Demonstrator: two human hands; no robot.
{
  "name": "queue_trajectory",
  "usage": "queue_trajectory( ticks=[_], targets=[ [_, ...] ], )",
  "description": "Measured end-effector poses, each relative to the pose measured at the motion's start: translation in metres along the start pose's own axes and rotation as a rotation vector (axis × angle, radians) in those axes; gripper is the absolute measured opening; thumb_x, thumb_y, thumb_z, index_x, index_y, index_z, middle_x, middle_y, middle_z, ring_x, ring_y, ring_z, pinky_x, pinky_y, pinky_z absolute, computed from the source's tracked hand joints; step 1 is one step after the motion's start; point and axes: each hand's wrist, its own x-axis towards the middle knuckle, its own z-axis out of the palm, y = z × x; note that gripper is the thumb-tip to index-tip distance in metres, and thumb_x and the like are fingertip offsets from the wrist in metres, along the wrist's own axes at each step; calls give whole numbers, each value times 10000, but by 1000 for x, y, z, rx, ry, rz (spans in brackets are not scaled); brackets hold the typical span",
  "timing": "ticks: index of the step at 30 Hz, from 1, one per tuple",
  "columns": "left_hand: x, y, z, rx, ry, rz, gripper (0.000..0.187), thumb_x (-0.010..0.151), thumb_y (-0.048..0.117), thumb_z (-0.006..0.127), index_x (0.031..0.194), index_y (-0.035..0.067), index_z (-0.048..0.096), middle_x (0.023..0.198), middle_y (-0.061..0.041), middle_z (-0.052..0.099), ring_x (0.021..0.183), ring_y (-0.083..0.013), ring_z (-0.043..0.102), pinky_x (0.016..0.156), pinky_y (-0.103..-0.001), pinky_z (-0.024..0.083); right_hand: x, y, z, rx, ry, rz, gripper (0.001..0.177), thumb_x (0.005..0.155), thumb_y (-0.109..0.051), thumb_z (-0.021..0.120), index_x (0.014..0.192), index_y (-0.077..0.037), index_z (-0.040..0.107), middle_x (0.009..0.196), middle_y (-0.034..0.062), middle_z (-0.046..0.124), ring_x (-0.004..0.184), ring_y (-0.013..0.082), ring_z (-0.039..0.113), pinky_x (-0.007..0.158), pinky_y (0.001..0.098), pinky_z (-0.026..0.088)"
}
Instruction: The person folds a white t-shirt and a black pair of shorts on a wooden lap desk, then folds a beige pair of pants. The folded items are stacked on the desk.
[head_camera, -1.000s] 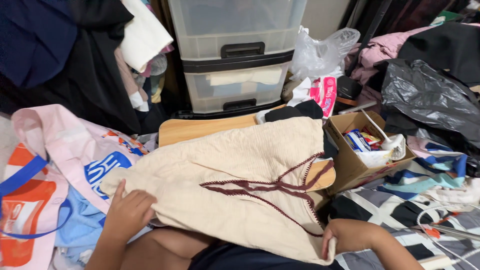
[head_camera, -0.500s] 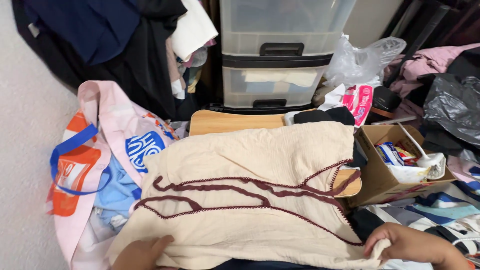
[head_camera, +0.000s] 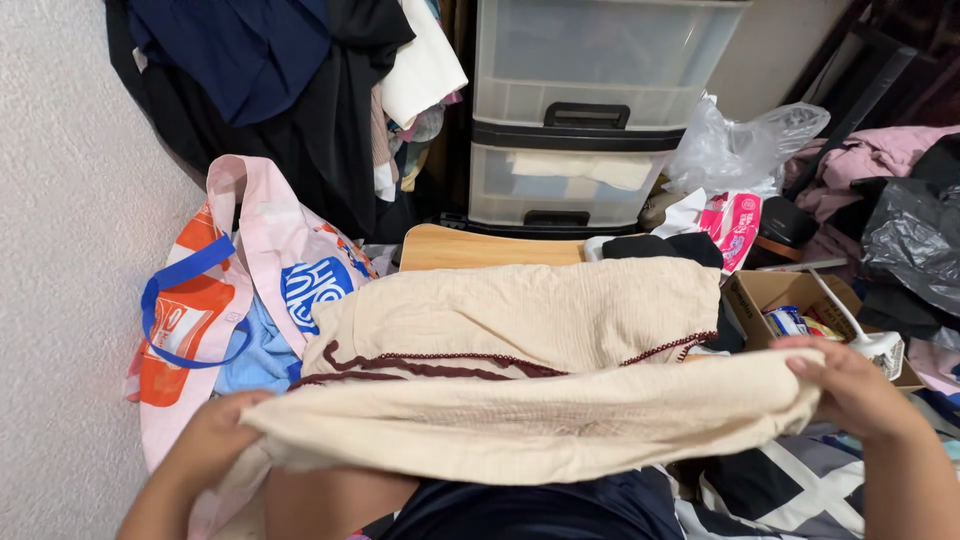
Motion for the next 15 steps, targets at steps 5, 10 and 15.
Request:
queue_trajectory(
  ticks=[5, 10, 15],
  targets=[
    [75, 79, 16, 408, 232, -94, 337, 830, 360, 612, 1025, 94, 679, 938, -154, 711, 851, -261, 662, 794, -340, 493, 73, -34, 58, -93, -36, -30, 332, 850, -132, 521, 1166, -37, 552, 986, 97, 639, 868, 180, 610, 754, 331, 500],
    [127, 90, 56, 764, 608, 389, 242, 799, 313, 617, 942, 142, 712, 1172, -73, 614, 983, -298, 588, 830, -395, 452, 121, -1, 88, -393, 128, 86, 268, 878, -175, 553, 1121, -111, 644, 875, 83, 609, 710, 212, 548, 588, 359, 458],
    [146, 93, 59, 560, 702, 317, 268, 896, 265, 549, 1066, 84, 650, 1104, -131, 624, 971, -322, 581, 816, -388, 458, 107, 0, 106, -370, 159, 129, 310, 871, -250, 522, 1159, -164, 600, 882, 29, 590, 695, 153, 573, 579, 326, 487]
  ],
)
